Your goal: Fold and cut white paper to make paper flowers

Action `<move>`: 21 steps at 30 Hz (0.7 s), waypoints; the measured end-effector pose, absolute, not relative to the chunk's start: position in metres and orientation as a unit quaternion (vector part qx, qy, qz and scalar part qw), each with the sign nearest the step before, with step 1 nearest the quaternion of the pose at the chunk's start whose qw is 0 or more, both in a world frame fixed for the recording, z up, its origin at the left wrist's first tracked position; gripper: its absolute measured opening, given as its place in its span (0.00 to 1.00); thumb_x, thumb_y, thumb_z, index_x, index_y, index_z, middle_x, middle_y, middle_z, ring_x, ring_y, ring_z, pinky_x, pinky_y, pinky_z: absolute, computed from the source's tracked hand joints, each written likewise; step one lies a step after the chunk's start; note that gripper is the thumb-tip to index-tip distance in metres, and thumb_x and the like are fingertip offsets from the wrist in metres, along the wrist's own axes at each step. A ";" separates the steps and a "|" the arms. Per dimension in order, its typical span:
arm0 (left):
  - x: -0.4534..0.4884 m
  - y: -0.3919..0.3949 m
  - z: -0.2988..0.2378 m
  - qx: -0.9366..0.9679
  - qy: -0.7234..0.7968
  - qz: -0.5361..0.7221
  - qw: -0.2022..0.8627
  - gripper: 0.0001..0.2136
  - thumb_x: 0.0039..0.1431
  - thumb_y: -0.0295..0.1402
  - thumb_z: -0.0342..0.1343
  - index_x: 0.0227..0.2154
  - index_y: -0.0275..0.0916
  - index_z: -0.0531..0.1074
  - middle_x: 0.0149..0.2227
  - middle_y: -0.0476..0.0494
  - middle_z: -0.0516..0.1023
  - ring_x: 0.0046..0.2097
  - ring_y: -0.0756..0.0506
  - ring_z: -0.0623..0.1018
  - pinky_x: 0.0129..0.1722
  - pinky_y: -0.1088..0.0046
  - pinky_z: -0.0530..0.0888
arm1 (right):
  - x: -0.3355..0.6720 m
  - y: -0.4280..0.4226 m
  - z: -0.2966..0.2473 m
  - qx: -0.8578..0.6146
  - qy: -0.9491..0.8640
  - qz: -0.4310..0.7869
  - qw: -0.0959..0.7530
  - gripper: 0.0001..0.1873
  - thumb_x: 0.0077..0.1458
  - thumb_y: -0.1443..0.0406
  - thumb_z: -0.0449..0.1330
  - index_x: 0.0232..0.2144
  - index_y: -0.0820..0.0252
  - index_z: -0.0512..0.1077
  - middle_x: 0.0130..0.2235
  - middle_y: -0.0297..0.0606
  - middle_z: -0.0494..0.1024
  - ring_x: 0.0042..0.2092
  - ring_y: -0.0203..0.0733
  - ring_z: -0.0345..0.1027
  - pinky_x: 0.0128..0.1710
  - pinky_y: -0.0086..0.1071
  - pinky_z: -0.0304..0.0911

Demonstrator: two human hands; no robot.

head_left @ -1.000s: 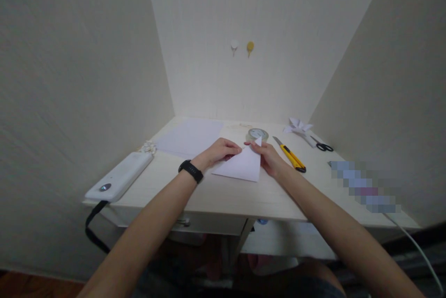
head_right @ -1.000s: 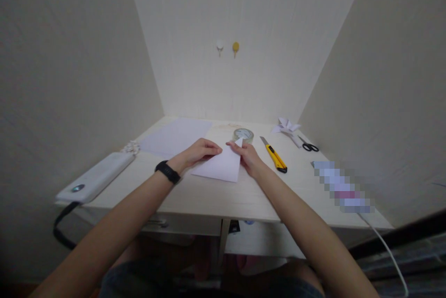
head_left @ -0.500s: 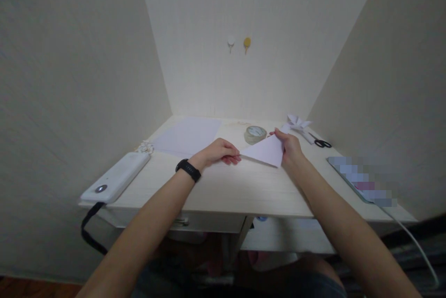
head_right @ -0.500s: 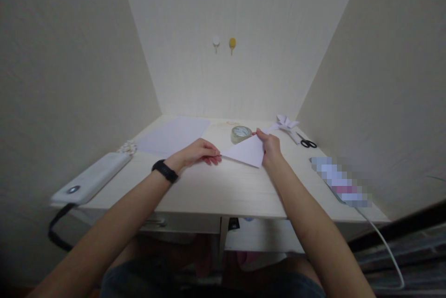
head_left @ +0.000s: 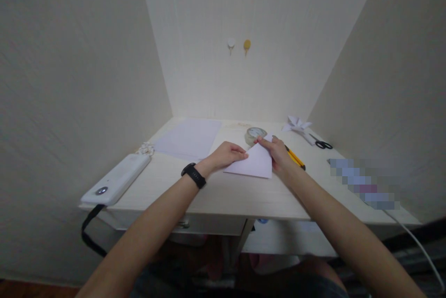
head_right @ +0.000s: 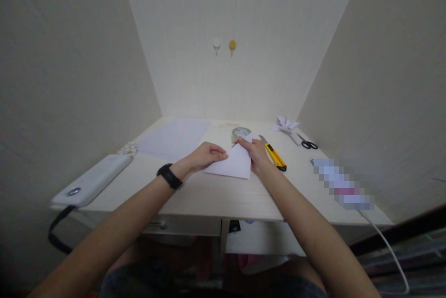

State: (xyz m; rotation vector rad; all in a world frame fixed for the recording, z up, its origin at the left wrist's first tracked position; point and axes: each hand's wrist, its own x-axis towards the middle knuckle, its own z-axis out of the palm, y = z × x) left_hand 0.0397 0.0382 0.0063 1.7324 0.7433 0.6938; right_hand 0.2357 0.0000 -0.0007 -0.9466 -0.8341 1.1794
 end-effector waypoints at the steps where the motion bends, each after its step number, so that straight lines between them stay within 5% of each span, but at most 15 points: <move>1: 0.039 0.039 0.005 0.721 0.312 0.294 0.544 0.16 0.43 0.42 0.69 0.30 0.33 0.80 0.31 0.41 0.80 0.31 0.48 0.74 0.31 0.71 0.68 | 0.237 0.001 -0.001 -0.413 -0.370 0.524 0.646 0.12 0.42 0.63 0.72 0.26 0.62 0.74 0.23 0.36 0.78 0.22 0.37 0.69 0.22 0.29 0.67; 8: 0.035 0.046 0.006 0.699 0.319 0.298 0.566 0.13 0.42 0.37 0.69 0.27 0.32 0.79 0.28 0.42 0.79 0.28 0.49 0.72 0.30 0.72 0.66 | 0.272 0.009 0.010 -0.427 -0.304 0.468 0.711 0.08 0.52 0.62 0.64 0.26 0.60 0.75 0.25 0.38 0.79 0.23 0.36 0.70 0.20 0.26 0.67; 12: 0.037 0.049 0.005 0.672 0.350 0.375 0.534 0.13 0.48 0.39 0.65 0.30 0.32 0.79 0.25 0.45 0.76 0.25 0.52 0.67 0.26 0.75 0.60 | 0.273 0.008 0.009 -0.438 -0.333 0.499 0.670 0.12 0.56 0.57 0.62 0.30 0.61 0.76 0.28 0.40 0.81 0.25 0.36 0.73 0.22 0.26 0.70; 16: 0.038 0.053 0.003 0.634 0.376 0.446 0.508 0.13 0.50 0.38 0.64 0.32 0.31 0.79 0.25 0.46 0.75 0.25 0.52 0.67 0.25 0.75 0.60 | 0.253 0.004 0.000 -0.434 -0.424 0.535 0.588 0.14 0.50 0.57 0.68 0.34 0.60 0.75 0.30 0.40 0.81 0.26 0.41 0.76 0.20 0.29 0.71; 21: 0.037 0.058 0.001 0.637 0.394 0.466 0.472 0.14 0.55 0.38 0.61 0.37 0.30 0.78 0.32 0.40 0.80 0.30 0.49 0.73 0.29 0.74 0.67 | 0.240 0.002 -0.005 -0.455 -0.441 0.499 0.591 0.17 0.45 0.56 0.72 0.29 0.61 0.72 0.23 0.39 0.78 0.22 0.38 0.73 0.17 0.25 0.66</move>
